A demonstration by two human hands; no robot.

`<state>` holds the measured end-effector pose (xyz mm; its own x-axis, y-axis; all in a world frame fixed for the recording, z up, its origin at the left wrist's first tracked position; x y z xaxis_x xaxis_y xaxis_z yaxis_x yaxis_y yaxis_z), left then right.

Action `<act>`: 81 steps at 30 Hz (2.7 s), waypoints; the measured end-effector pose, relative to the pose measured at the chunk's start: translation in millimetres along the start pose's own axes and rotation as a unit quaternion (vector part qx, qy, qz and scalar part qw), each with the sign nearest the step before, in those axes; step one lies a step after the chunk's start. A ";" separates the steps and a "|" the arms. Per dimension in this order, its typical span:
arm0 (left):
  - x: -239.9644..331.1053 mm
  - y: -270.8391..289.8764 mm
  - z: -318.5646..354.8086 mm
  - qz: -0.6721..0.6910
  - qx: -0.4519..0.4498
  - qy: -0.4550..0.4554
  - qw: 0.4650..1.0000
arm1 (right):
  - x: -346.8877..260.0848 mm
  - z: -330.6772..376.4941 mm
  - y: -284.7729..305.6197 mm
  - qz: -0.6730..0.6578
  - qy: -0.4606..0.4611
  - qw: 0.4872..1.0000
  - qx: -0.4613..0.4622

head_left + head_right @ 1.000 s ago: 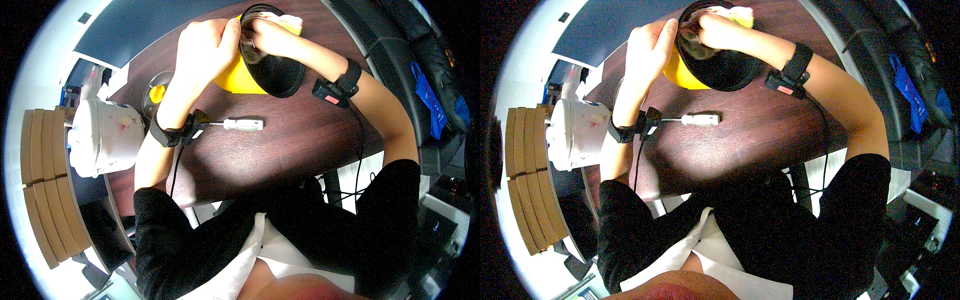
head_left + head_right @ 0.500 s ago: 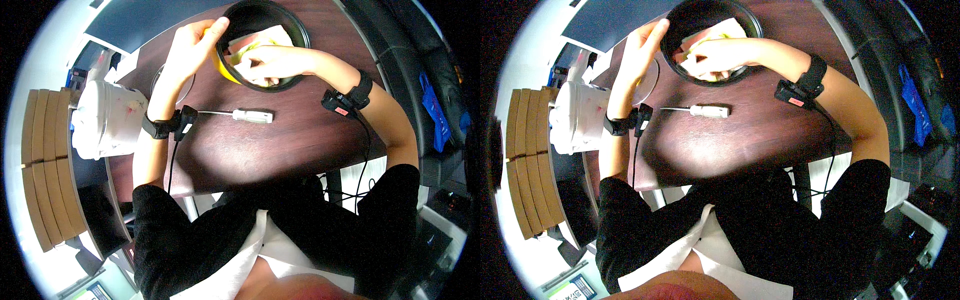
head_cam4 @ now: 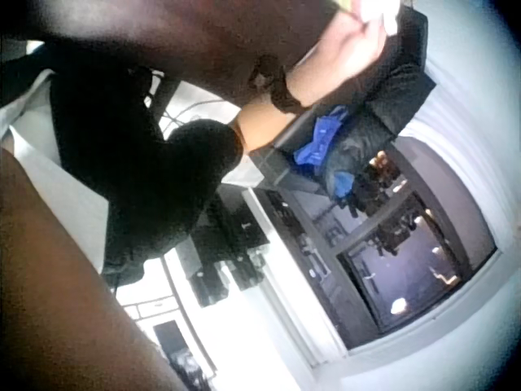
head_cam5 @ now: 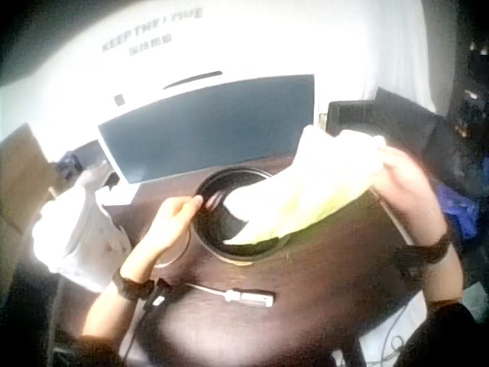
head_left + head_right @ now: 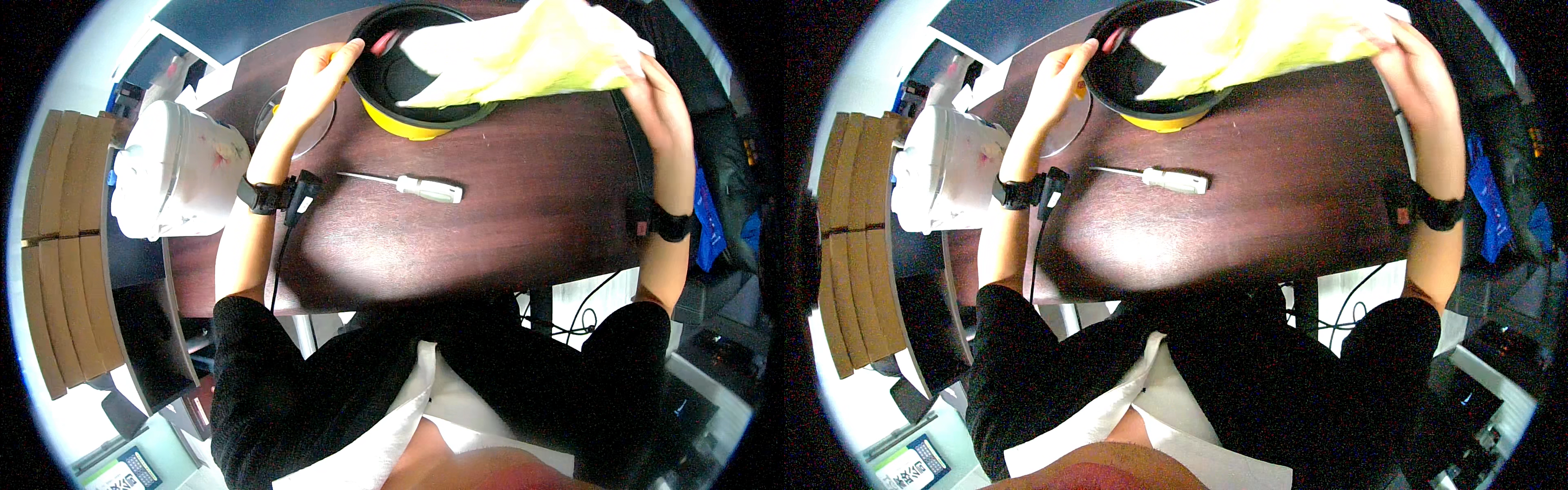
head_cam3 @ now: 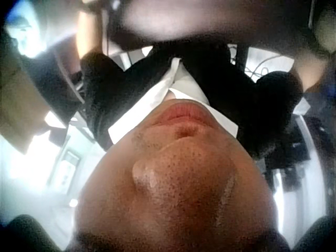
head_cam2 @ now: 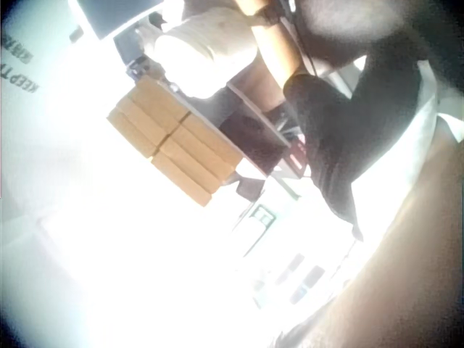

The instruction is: The person wipes the inside of a yellow electric pot with a cloth, then uses a screwdriver to remove a screw from the bottom of the pot. They lift the inner pot out, place it aside, and continue to manipulate the base.

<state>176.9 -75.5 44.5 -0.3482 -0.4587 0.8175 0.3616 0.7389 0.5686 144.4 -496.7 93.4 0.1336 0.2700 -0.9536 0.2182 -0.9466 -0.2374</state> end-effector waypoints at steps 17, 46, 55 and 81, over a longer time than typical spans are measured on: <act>-46.3 8.8 10.8 0.021 0.033 0.085 0.996 | 95.4 67.0 32.1 0.007 -0.126 0.988 0.092; -102.1 56.3 73.2 -0.379 0.072 0.183 0.904 | 144.5 77.1 -189.5 0.597 -0.130 0.653 -0.448; -102.3 84.4 76.2 -0.334 0.122 0.203 0.912 | 154.5 73.6 -194.8 0.616 -0.084 0.635 -0.458; 133.3 1.2 -3.3 -0.391 0.019 0.043 0.919 | 169.3 61.6 -174.6 0.524 -0.120 0.654 -0.532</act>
<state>133.7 -137.3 154.5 -0.4187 -0.8930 0.1652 -0.0020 0.1828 0.9831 69.4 -296.6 -38.0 0.6210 -0.5852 -0.5215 0.6951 0.1037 0.7114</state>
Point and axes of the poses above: each hand's wrist, its own z-axis away from the middle knuckle, its own y-axis out of the back of the hand, x = y × z, the point moved 5 cm from there along -z, towards the middle knuckle, and after that the axes turned 15 degrees about -x, right-handed, at the moved point
